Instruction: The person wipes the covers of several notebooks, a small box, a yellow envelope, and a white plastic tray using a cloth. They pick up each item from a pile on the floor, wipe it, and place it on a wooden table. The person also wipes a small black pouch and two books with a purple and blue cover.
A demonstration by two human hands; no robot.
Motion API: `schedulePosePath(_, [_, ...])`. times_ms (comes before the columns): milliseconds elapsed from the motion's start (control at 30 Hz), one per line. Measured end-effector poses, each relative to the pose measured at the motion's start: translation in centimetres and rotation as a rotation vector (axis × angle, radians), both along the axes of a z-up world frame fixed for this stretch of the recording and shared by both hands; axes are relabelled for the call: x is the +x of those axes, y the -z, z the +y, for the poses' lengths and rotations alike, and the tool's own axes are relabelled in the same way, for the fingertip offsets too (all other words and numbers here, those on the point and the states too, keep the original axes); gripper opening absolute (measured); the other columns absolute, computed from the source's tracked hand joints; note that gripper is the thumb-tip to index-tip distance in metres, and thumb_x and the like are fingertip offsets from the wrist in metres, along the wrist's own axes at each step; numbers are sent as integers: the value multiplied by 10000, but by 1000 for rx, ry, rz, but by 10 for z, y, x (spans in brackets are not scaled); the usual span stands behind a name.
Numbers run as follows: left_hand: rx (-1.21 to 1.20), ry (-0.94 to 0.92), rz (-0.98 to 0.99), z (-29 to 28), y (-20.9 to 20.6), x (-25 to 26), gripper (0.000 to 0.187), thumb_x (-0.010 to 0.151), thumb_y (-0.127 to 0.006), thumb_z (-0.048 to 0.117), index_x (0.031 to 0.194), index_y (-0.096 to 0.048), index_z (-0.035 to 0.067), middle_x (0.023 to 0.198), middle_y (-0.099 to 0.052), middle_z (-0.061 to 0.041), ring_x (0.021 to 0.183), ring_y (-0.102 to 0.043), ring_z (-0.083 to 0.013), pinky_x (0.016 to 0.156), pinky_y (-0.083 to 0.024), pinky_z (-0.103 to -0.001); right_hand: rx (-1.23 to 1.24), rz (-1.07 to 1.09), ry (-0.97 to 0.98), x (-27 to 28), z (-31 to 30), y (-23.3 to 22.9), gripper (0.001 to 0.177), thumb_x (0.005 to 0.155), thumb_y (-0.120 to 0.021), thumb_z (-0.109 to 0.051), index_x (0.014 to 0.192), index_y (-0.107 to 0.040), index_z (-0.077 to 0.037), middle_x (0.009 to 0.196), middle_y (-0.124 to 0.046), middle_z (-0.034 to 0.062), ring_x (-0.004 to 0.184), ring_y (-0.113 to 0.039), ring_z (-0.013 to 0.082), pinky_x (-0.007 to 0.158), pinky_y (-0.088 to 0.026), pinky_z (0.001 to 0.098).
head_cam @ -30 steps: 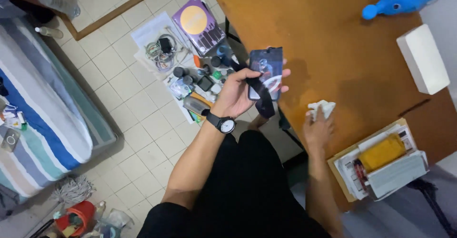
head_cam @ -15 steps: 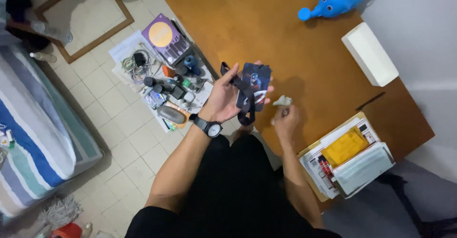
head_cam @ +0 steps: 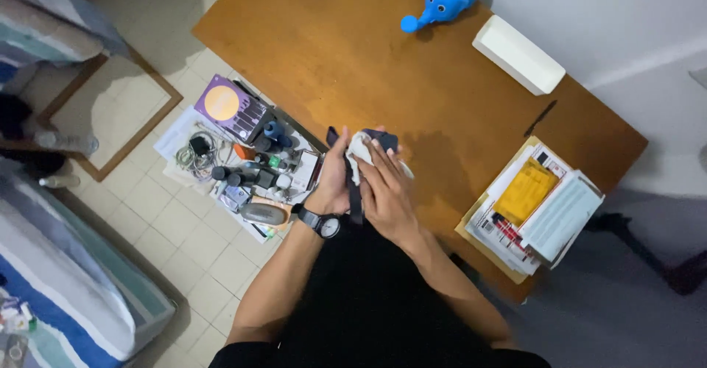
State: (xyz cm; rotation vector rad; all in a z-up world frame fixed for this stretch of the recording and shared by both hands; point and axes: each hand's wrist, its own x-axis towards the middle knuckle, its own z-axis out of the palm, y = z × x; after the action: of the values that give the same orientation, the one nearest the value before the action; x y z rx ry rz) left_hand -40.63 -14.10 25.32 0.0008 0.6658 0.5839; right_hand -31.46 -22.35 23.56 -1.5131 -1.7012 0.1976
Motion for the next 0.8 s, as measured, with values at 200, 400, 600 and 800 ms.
schedulePosePath(200, [89,-81,160,-10,-16,-19,378,909,-772,305,1025,-691,-45,886,-726,-184,767,-752,-321,676,-634,-466,65,289,436,1,1,21,55,946,-668,-58,966,-630,-91,1023,-657,127,872,-650,269,749,-497,337])
schedulePosePath(400, [283,-192,330,-25,-12,-21,288,897,-801,276,939,-667,23,801,-703,-107,731,-737,-231,662,-629,-372,-154,925,377,-35,-9,9,258,1004,-601,-162,1249,-609,-80,1138,-619,114,1070,-564,180,961,-486,391])
schedulePosePath(600, [387,-306,370,-30,-18,-22,269,935,-760,286,973,-693,28,805,-702,-113,726,-729,-216,658,-629,-362,-401,1151,454,-53,-23,-28,293,972,-731,-347,929,-684,-60,795,-655,4,721,-614,79,568,-455,213])
schedulePosePath(800, [390,-255,441,-42,-9,-20,292,952,-734,321,1009,-680,40,810,-699,-106,741,-732,-211,657,-642,-371,-361,1003,485,-31,-32,9,252,938,-784,-286,861,-672,-73,794,-694,13,710,-620,81,577,-468,209])
